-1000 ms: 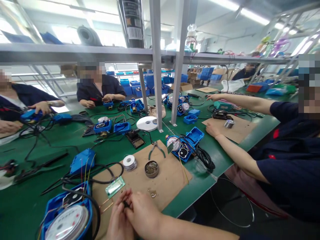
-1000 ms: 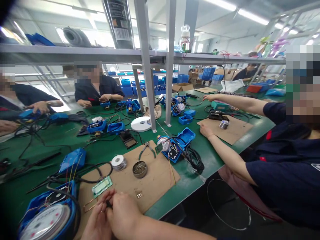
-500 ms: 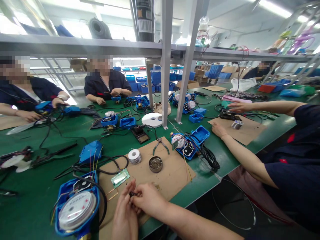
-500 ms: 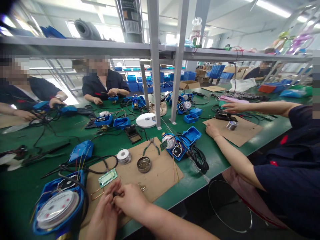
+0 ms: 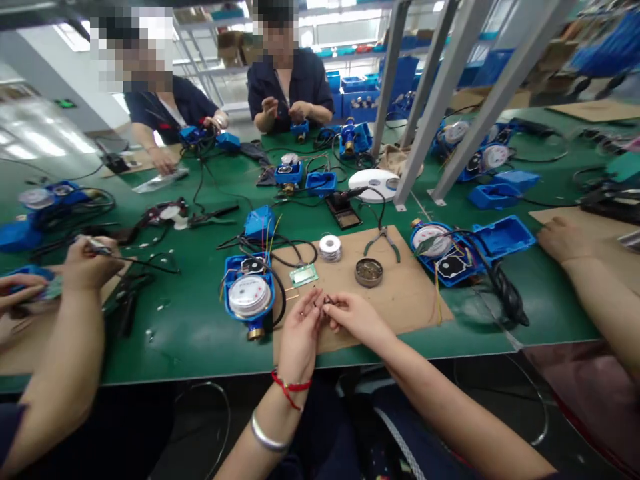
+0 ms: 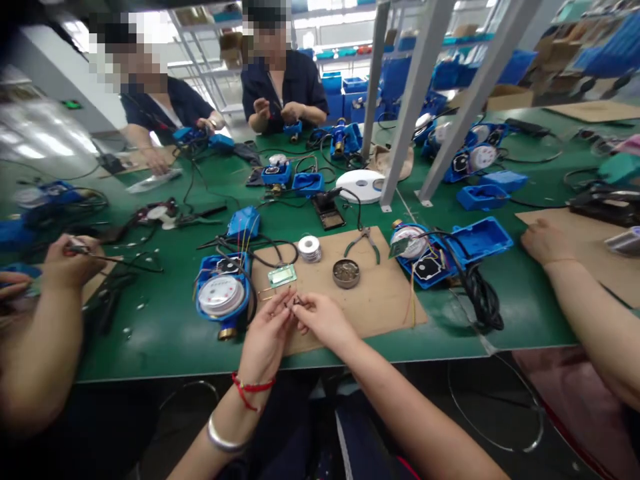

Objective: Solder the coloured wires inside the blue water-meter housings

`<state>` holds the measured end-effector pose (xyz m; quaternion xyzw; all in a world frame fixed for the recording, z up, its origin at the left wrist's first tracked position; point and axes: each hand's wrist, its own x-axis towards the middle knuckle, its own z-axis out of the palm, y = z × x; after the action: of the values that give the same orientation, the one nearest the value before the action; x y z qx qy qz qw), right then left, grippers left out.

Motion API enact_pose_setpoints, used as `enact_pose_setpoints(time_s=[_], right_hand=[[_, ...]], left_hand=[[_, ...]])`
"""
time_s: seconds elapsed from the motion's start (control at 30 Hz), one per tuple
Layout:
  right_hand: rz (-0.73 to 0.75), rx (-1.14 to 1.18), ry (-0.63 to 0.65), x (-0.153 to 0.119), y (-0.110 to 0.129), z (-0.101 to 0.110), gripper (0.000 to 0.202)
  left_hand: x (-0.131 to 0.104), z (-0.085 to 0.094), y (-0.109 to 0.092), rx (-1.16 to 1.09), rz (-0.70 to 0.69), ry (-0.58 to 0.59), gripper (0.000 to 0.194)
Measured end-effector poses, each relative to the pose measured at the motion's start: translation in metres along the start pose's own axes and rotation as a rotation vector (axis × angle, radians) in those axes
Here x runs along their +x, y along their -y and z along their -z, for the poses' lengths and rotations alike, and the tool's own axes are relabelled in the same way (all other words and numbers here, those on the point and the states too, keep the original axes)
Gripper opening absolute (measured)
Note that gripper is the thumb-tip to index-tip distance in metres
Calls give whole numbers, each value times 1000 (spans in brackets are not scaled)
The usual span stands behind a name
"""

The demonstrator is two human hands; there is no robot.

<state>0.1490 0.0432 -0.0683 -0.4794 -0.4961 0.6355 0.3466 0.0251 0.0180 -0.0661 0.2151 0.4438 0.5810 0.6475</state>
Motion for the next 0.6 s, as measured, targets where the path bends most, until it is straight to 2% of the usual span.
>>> enact_pose_setpoints(time_s=[0.13,0.23,0.33,0.53,0.6], right_hand=[[15,-8,40,-3,5,2,18],[27,-47,61,-6,8,2,21],[23,-90,83,-8,9,3,20],[46,-94,95,-8,8,3,20],[57,-128,94,-8,8,3,20]], left_hand=[[0,8,-1,134,8,-20,35],[1,14,-2,223,-50,9,25],[3,17,-4,257,-95,-8,25],[4,16,-10,287,14,45,29],[3,15,-11,291,11,60,29]])
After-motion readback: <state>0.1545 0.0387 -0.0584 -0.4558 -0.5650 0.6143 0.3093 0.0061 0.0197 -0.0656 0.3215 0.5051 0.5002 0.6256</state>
